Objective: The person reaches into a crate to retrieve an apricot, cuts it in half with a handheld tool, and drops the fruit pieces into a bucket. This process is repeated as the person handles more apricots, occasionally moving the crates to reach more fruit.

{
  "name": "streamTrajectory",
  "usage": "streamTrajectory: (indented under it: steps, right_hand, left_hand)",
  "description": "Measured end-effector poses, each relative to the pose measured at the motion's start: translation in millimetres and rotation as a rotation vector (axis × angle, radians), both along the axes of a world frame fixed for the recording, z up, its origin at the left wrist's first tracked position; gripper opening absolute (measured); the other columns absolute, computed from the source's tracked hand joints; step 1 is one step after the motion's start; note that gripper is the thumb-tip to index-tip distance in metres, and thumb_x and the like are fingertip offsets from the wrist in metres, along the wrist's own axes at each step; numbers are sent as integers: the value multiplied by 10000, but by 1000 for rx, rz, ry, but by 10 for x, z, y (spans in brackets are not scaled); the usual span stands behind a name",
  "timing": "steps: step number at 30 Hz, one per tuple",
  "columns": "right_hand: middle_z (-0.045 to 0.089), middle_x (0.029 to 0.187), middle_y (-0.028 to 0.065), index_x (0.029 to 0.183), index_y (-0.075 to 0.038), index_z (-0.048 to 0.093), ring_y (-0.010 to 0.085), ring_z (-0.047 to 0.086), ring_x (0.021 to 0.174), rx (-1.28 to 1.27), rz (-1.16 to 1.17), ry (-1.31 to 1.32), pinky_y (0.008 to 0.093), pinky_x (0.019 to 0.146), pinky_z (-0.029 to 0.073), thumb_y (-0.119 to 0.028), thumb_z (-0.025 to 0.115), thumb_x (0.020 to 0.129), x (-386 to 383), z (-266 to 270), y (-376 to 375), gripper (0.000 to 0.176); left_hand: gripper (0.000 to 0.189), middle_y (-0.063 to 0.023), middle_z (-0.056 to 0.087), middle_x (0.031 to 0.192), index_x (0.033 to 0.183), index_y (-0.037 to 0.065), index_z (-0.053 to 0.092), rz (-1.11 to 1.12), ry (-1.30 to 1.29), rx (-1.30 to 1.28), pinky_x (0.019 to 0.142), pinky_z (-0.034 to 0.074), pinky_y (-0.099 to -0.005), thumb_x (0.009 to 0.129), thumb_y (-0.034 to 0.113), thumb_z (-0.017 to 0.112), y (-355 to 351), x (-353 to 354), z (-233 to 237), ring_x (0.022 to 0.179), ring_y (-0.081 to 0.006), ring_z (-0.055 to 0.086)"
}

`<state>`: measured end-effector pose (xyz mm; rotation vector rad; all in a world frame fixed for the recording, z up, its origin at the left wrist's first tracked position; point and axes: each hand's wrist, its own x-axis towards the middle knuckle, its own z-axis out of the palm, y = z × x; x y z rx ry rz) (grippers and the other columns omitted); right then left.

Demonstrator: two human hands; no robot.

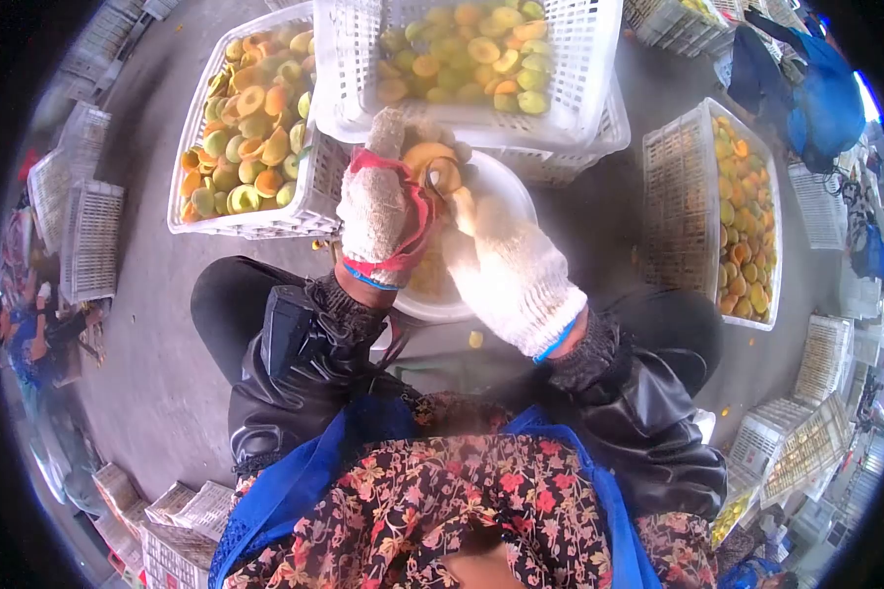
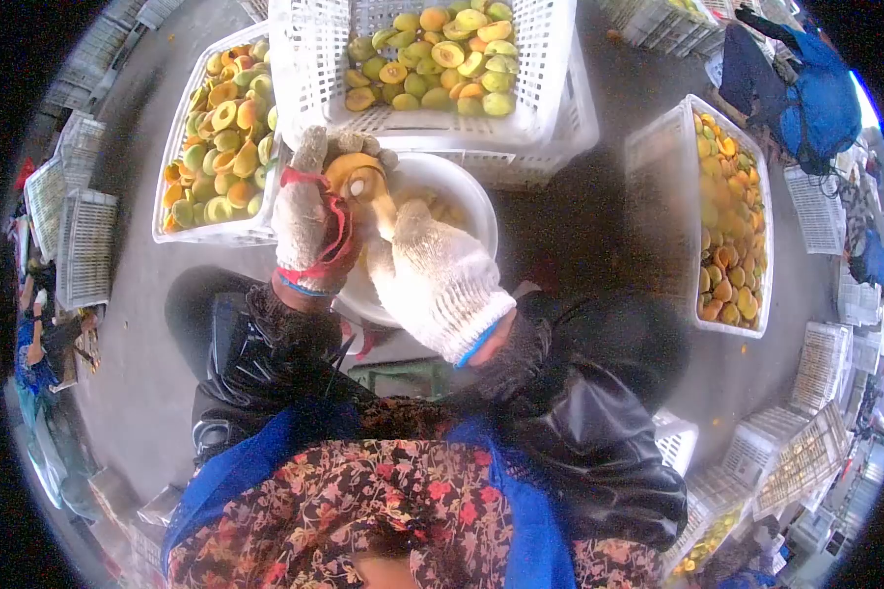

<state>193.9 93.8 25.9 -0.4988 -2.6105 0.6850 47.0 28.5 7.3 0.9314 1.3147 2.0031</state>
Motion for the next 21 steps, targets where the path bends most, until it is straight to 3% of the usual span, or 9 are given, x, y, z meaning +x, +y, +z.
streamTrajectory:
  steps: [3,5,6,11,14,16,18,20,21]
  right_hand:
    - [613,809,180,966,-19,621,346,626,726,81,73,66,436,635,517,-183,611,845,22,-80,-7,204]
    - [609,850,179,973,-27,631,347,618,751,106,117,60,439,650,516,-159,616,833,34,-87,-20,193]
    - [606,854,174,976,-33,632,350,613,757,46,97,85,442,647,513,-146,622,822,31,-70,-32,192]
    - [596,863,186,963,-39,630,333,612,799,-13,97,77,439,635,503,-138,621,810,25,-125,-23,183]
    - [581,745,138,922,-37,615,270,606,640,270,303,164,372,519,486,-167,591,874,0,-42,62,141]
    - [509,596,48,843,-47,579,175,500,423,-1625,-14,-321,289,365,395,-241,529,950,-40,374,76,227]
    - [498,586,40,839,-48,577,166,488,411,-1750,65,-307,287,358,386,-253,525,952,-29,324,98,239]
    - [475,565,24,831,-52,574,149,462,386,-1992,236,-278,283,343,368,-276,515,956,-27,219,154,263]
    - [463,554,15,827,-54,572,140,450,374,-2110,326,-260,280,336,358,-288,511,958,-27,168,183,275]
  left_hand:
    - [396,-113,626,989,1128,-7,531,107,227,-213,775,541,-342,958,351,525,8,8,17,888,-234,634]
    - [172,-90,658,888,1028,15,562,345,663,-139,656,516,-297,857,3,570,17,75,116,770,-198,649]
    - [168,-94,658,888,1035,9,562,375,712,-146,661,519,-301,870,39,564,34,57,65,773,-200,649]
    - [273,-114,658,884,1071,-16,560,259,367,-310,688,531,-320,935,218,530,7,-138,-536,790,-209,649]
    - [380,-126,658,881,1092,-32,559,230,249,-323,705,538,-331,974,326,510,24,-186,-610,800,-214,648]
    - [368,-130,658,897,1105,-35,557,204,101,-267,691,540,-330,973,305,508,62,-136,-280,786,-213,648]
    - [357,-134,659,913,1118,-39,556,178,-48,-207,678,542,-329,973,283,506,51,-77,-142,771,-211,648]
    - [375,-142,655,976,1192,-17,539,-78,-178,54,723,558,-344,968,283,512,7,-44,-120,788,-221,656]
    - [375,-142,655,976,1192,-17,539,-78,-177,55,723,558,-344,968,283,512,-9,-70,-182,788,-221,656]
